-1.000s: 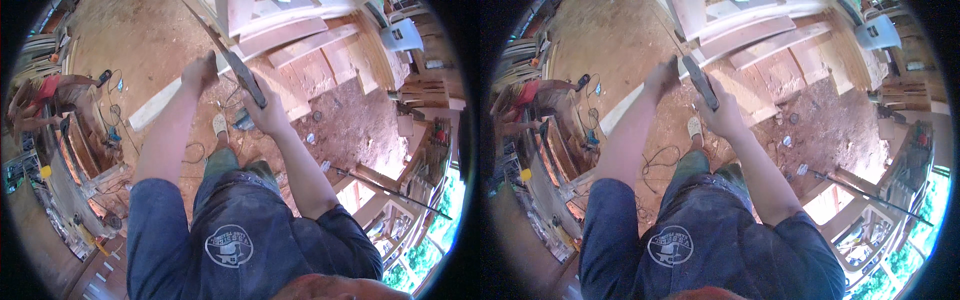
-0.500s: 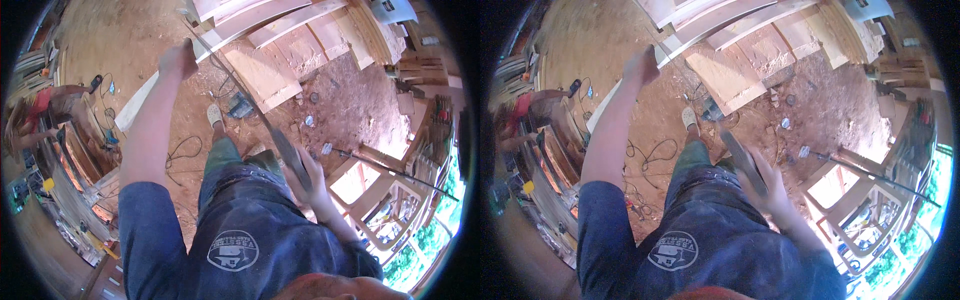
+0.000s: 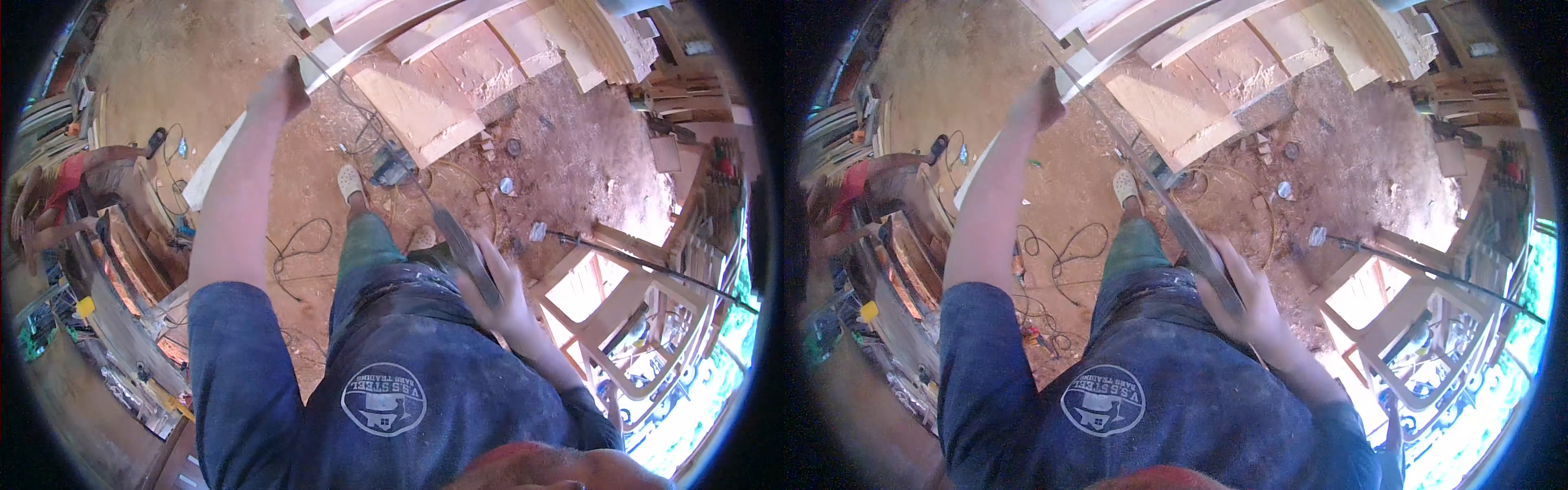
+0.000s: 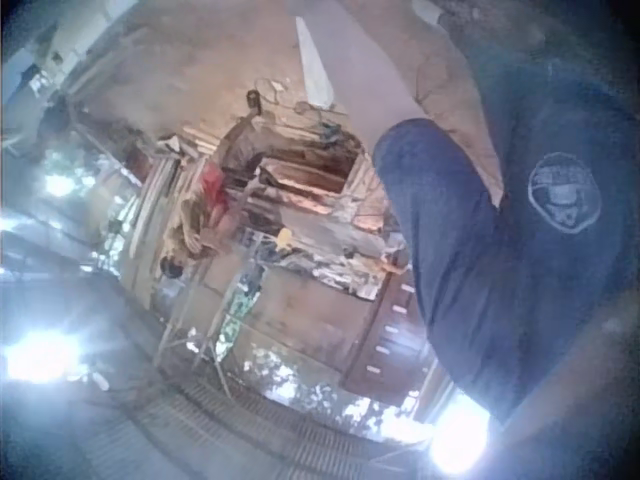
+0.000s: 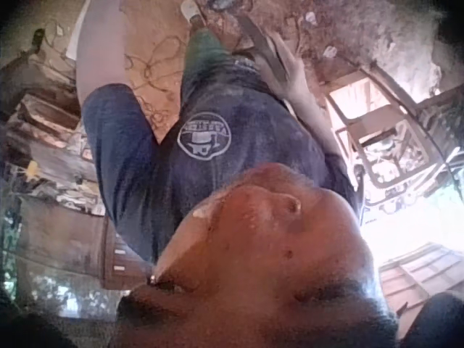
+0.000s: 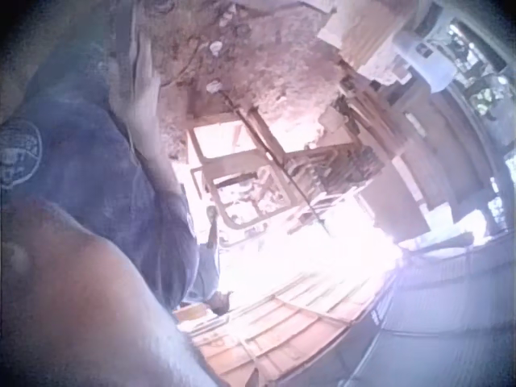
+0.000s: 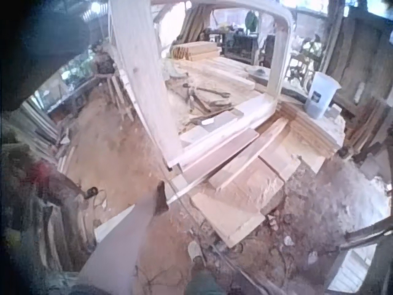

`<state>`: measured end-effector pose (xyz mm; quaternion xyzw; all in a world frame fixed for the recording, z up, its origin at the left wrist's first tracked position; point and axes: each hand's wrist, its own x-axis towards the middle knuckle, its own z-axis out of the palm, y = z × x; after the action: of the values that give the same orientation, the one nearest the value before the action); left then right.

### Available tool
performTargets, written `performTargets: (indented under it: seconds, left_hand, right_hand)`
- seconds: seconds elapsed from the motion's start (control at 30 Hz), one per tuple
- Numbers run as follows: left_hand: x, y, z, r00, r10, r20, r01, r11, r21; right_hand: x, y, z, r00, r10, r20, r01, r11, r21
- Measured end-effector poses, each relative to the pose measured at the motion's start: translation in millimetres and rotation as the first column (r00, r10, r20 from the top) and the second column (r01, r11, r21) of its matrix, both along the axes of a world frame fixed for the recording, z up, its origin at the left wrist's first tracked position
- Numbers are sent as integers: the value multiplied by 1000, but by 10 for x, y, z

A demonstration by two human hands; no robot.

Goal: The person marks a wood plank using a pencil and a square ruler, then saws the end of the plank with a hand saw before placing it against a wooden frame structure.

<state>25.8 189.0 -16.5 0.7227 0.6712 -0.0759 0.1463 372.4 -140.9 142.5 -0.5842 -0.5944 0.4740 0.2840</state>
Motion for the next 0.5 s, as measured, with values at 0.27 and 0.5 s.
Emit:
performTargets:
  seconds: [0.27, 0.5]
  left_hand:
    - [258, -5, 355, 993, -54, -106, 52, 998, -19]
    - [249, 106, 287, 1000, 3, -13, -3, 999, -35]
  right_hand:
    - [-505, 1103, -530, 998, 7, -59, 3, 987, 160]
    - [-950, 1828, -648, 996, -42, -79, 53, 990, 133]
